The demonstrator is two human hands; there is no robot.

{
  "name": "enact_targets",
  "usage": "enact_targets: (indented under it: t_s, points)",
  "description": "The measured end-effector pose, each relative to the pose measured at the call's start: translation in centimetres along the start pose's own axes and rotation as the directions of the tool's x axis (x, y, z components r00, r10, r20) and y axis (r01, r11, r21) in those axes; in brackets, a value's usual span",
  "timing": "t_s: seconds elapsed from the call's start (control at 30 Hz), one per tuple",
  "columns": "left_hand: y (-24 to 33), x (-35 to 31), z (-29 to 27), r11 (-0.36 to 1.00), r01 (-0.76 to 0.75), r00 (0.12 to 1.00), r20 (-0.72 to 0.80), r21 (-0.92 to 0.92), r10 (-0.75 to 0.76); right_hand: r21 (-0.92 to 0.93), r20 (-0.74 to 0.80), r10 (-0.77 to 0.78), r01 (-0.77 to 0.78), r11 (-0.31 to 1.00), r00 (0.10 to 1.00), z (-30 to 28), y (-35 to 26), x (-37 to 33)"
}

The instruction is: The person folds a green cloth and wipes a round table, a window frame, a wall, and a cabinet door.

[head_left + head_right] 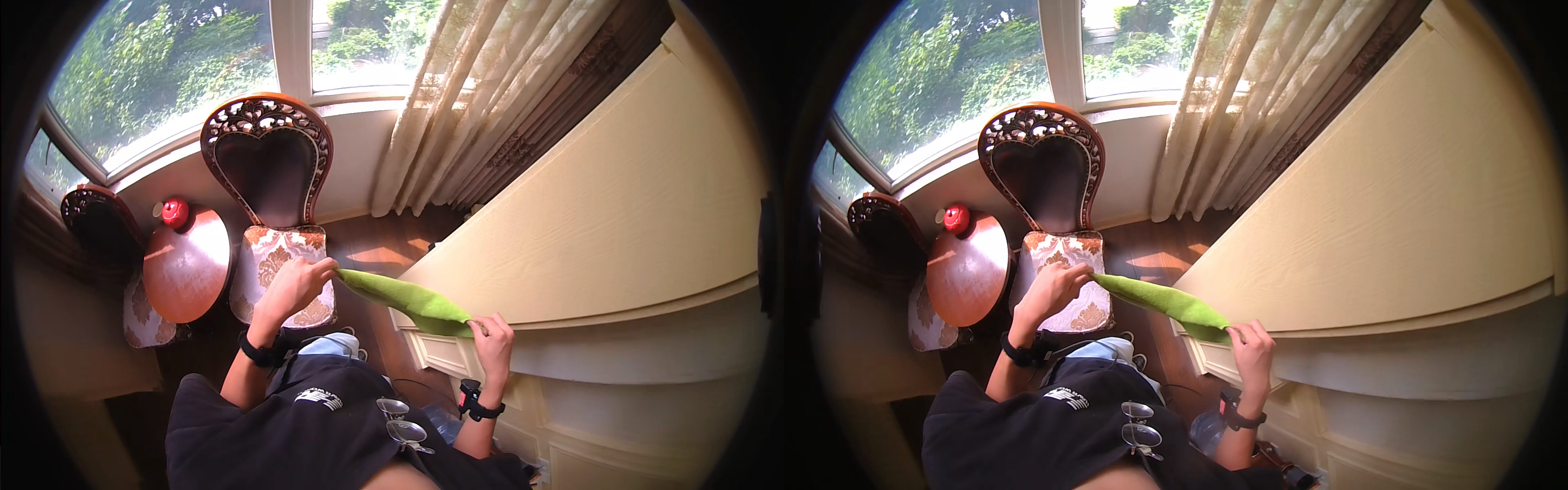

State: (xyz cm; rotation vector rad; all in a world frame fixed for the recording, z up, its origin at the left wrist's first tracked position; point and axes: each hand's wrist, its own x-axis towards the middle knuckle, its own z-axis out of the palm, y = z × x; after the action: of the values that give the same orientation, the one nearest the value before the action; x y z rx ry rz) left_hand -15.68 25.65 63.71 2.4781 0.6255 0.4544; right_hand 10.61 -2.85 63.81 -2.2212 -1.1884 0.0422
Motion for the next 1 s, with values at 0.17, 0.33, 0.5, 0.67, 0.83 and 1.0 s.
enact_targets:
  t_s: [0.17,0.33,0.5,0.67,0.83,1.0]
  points:
    - [-0.5,1.2,-0.2,0.995,0.081,0.964,-0.257,0.058,-0.064,0.131,0.137,-0.232,0.214,0.968,0.963,1.6,-1.6,6.0]
    - [-0.6,3.6,0.4,0.99,0.137,0.948,-0.295,0.038,-0.12,0.261,0.151,-0.308,0.263,0.929,0.939,1.9,-3.1,10.6]
    - [-2.0,9.9,0.8,0.933,0.186,0.959,-0.15,-0.307,-0.241,0.284,0.164,-0.364,0.31,0.907,0.917,4.2,-4.3,15.9]
    - [-6.8,19.5,1.1,0.91,0.079,0.979,-0.142,-0.408,-0.149,0.325,0.132,-0.344,0.287,0.901,0.93,7.8,-5.5,24.2]
    - [-11.9,29.8,0.5,0.978,-0.075,0.989,-0.141,-0.192,0.048,0.378,0.133,-0.244,0.179,0.908,0.961,11.8,-5.4,33.1]
    - [-15.8,39.5,-1.6,0.97,-0.056,0.998,-0.014,-0.238,0.054,0.332,0.104,-0.273,0.225,0.916,0.957,12.9,-5.6,41.3]
